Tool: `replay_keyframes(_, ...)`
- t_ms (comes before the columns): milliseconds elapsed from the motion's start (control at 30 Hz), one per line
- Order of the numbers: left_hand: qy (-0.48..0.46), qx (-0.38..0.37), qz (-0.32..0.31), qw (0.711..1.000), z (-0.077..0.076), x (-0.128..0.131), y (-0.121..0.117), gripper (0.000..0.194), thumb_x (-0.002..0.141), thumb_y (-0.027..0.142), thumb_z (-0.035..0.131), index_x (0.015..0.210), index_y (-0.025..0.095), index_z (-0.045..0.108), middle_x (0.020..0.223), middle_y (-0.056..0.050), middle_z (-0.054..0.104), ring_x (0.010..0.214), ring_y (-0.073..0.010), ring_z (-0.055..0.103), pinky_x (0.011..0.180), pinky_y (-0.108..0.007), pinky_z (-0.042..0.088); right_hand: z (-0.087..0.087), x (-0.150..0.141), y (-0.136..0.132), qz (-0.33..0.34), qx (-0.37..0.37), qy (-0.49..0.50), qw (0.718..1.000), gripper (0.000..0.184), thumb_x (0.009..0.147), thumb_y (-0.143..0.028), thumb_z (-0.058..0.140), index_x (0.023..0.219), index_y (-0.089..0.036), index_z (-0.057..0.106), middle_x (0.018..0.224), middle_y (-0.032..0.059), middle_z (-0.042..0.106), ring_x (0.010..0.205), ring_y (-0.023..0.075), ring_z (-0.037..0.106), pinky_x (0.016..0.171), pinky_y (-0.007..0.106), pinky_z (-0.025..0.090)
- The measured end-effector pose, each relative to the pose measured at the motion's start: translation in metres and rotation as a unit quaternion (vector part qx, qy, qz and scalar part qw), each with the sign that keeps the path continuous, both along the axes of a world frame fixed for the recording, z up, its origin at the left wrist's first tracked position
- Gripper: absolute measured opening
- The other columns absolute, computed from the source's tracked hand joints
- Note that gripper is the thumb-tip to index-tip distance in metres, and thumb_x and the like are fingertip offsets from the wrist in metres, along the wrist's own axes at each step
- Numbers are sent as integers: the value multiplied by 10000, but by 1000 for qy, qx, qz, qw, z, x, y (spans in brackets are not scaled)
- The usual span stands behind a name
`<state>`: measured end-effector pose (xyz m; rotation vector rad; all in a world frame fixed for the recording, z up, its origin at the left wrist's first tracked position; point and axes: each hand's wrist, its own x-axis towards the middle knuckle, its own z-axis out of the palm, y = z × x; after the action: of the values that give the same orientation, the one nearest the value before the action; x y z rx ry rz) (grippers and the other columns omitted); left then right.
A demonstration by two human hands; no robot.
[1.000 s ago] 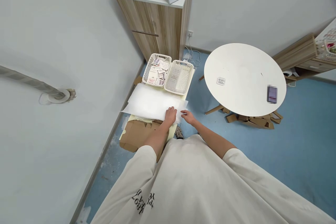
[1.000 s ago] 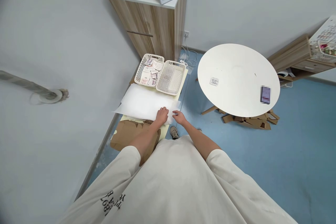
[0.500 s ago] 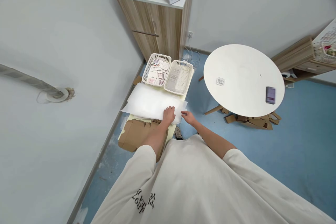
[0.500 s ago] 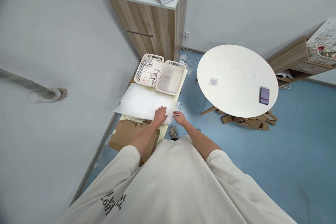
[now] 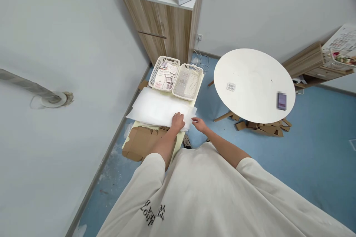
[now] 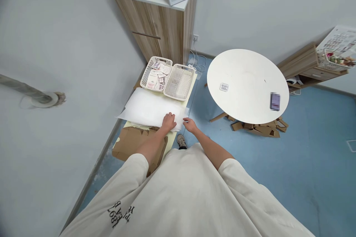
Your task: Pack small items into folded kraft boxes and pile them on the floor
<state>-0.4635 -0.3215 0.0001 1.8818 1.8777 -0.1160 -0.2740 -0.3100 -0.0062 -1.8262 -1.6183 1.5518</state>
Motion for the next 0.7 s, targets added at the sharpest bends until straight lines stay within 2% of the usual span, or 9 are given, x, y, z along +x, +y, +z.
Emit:
replay_keyframes(300,6,9,5,1000,-2,-2,2,239,885,170,549,1098,159,659,1249,-160,523,1164,-305,516,961,-401,444,5,12,1,17,-8,-22,1000,391,870,-207,582,1245,-174,690,1327,116,660,1159,244,652,1038,385,498)
replay_keyframes(533,-81,-16,-8,997,-14,-28,8,149,935,214,560,972,178,700,1138,-106,594,1062,-234,587,963,-338,457,5,8,2,31,1,-19,999,349,860,-213,596,1188,-194,712,1284,91,688,1166,229,651,1048,373,494)
replay_keyframes(633,-110,-4,21,994,-11,-31,9,154,951,201,534,971,192,686,1078,-82,621,1039,-211,598,956,-326,465,8,3,4,27,2,-6,1000,335,850,-232,608,1167,-208,714,1273,85,693,1143,231,657,1039,387,500)
replay_keyframes(700,-122,32,48,991,-3,-28,7,163,965,196,506,999,205,665,1067,-74,628,1033,-204,597,954,-328,468,12,-2,7,20,7,7,1000,323,847,-242,606,1150,-205,710,1265,90,694,1106,230,666,1030,398,501)
